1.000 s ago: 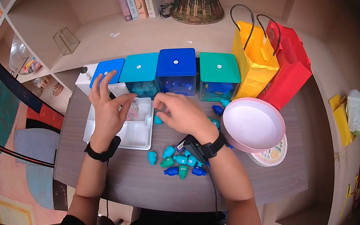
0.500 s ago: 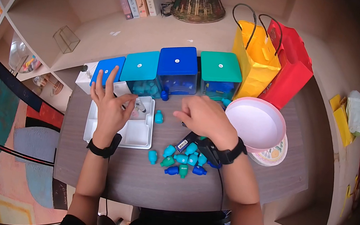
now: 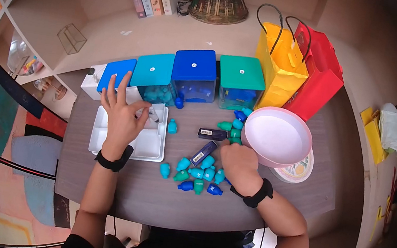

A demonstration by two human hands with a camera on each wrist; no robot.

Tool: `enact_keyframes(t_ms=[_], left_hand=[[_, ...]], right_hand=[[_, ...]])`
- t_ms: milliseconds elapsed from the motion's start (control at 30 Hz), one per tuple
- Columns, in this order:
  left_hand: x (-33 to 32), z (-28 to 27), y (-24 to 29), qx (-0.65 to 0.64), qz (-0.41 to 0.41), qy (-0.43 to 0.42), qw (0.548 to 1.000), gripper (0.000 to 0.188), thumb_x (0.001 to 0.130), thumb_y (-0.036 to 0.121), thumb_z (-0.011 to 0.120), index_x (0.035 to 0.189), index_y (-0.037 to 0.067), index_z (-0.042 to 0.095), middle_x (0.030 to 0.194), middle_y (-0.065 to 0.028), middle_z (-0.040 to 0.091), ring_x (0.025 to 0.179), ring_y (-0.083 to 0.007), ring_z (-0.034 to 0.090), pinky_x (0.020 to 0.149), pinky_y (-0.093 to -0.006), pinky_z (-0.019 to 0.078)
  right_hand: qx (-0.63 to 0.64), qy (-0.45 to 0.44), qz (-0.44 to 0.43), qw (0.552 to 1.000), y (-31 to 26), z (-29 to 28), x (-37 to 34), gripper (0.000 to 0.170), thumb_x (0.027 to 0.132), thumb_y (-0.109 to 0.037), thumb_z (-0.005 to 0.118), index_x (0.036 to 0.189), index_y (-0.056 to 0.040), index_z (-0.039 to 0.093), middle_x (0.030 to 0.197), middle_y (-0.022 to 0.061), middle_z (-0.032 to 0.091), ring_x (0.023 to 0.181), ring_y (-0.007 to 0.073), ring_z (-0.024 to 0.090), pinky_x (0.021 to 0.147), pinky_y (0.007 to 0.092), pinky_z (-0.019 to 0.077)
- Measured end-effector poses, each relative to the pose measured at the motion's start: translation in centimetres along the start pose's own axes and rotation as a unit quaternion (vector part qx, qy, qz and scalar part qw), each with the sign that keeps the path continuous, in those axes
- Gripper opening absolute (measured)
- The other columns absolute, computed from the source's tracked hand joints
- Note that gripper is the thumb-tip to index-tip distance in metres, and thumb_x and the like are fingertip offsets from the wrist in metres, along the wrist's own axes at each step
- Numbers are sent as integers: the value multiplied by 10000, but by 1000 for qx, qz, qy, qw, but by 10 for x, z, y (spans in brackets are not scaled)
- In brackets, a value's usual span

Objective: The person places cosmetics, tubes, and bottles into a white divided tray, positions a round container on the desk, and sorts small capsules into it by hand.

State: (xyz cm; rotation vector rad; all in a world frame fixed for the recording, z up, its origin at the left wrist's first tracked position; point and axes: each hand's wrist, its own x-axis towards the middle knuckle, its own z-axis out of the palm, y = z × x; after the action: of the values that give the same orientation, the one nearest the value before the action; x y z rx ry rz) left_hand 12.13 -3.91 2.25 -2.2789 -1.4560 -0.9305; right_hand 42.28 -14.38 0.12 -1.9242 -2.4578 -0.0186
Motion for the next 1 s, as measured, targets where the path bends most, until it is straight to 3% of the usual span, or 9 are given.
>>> enact_keyframes(t_ms=[167, 300, 367, 433, 600, 667, 800, 900, 1000], left_hand=[[1, 1, 0, 3, -5, -1, 1000, 99, 764, 142, 841, 843, 198, 860, 1698, -135, 364, 1601, -462, 175, 1244, -691, 90], [-1, 0, 1, 1, -3, -9, 1000, 111, 765, 159, 852, 866, 203, 864, 1697, -137, 362, 1600, -462, 180, 1244, -690, 94], [-1, 0, 3, 2, -4, -16, 1000, 115, 766, 167, 856, 875, 204, 866, 1696, -137, 362, 1599, -462, 183, 1245, -688, 97], [-1, 1, 3, -1, 7, -3, 1000, 110, 755, 170, 865, 864, 179, 856, 1680, -146, 367, 1584, -473, 198, 1214, -722, 157], [-1, -1, 2, -6, -6, -18, 1000, 93, 796, 179, 853, 887, 190, 865, 1682, -145, 381, 1596, -459, 193, 1244, -679, 118], [-1, 0, 0, -8, -8, -19, 1000, 85, 804, 179, 851, 888, 183, 863, 1675, -149, 390, 1593, -460, 201, 1241, -680, 124], [-1, 3, -1, -12, -9, 9, 1000, 71, 819, 182, 849, 888, 164, 855, 1646, -159, 424, 1578, -463, 237, 1236, -675, 147], [-1, 5, -2, -12, -14, 18, 1000, 74, 817, 179, 850, 889, 161, 854, 1633, -159, 437, 1570, -463, 255, 1237, -665, 160], [-1, 5, 2, -11, -19, 20, 1000, 92, 802, 166, 852, 894, 162, 854, 1625, -158, 445, 1564, -461, 266, 1238, -655, 170]], right_hand=[[-54, 34, 71, 995, 5, 8, 9, 102, 892, -69, 668, 950, -44, 748, 760, 130, 764, 701, 286, 779, 600, 383, 616], [-47, 20, 47, 998, 12, 4, 12, 88, 862, -55, 684, 849, -62, 771, 765, 129, 765, 703, 289, 777, 595, 380, 612], [4, -2, 31, 999, 14, 2, 16, 84, 841, -98, 713, 780, -53, 747, 846, 194, 748, 779, 352, 767, 670, 455, 614], [10, -9, 13, 1000, 12, -10, 22, 91, 823, -128, 734, 786, -45, 749, 876, 201, 747, 810, 359, 765, 693, 467, 611], [-21, -7, -33, 999, 6, -21, 35, 213, 787, -198, 779, 898, -18, 753, 955, 215, 744, 879, 377, 760, 737, 490, 605], [38, 11, -9, 999, -1, -32, 36, 121, 805, -70, 705, 896, -4, 749, 847, 206, 762, 784, 366, 774, 641, 471, 597], [71, 10, 1, 997, 0, -36, 51, 176, 827, -55, 688, 977, 35, 710, 841, 235, 749, 782, 412, 758, 651, 505, 594], [141, 34, -31, 989, -1, -45, 71, 140, 911, -90, 694, 1010, 6, 667, 869, 221, 738, 859, 408, 745, 716, 505, 578], [309, 110, -143, 934, -15, -57, 97, 148, 918, -81, 737, 1013, 5, 662, 873, 208, 747, 867, 395, 748, 715, 460, 571]])
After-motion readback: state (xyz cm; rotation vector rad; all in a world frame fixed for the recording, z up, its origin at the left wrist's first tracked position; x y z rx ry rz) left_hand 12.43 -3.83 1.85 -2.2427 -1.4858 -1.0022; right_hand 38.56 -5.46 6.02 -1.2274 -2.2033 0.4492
